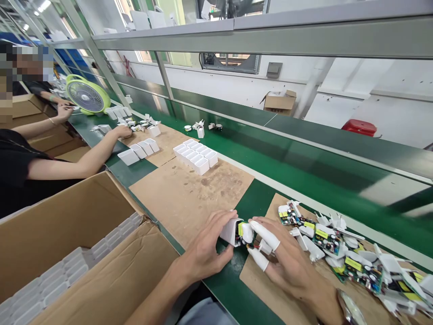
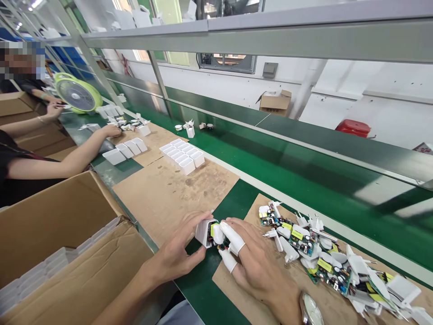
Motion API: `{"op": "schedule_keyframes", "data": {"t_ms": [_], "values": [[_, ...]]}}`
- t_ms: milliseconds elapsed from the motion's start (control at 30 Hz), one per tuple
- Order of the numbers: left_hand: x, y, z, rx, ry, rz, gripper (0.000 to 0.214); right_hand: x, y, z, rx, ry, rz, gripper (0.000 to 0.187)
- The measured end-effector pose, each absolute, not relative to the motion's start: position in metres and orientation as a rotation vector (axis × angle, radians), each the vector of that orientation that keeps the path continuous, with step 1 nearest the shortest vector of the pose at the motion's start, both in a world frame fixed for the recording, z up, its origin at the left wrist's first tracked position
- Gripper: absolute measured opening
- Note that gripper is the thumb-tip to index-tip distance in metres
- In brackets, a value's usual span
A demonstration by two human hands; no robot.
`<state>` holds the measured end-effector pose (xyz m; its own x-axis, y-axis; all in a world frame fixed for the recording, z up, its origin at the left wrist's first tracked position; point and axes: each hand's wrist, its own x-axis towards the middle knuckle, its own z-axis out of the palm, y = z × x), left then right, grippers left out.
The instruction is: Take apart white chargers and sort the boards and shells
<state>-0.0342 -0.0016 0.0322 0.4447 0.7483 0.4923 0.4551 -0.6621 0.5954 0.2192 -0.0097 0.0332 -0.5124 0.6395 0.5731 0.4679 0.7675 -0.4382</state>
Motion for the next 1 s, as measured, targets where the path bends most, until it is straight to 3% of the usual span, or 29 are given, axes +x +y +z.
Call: {"op": "schedule_keyframes", "data": {"t_ms": [333,600,1000], "values": [[-0.034,-0.002,0.032,2.301,1.005,1.073,0.076,0.219,-0.013,0.033,-0.831,-2.207,0.213,0.071],[-0.028,-0.009,0.019,2.435,1.041,1.098,0.08,0.229,-0.009,0.001,-0.787,-2.22,0.15,0.067],[-0.029,-0.002,0.009,2.357,1.117,1.095,0.078,0.217,-0.011,0.043,-0.804,-2.176,0.149,0.063]]}}
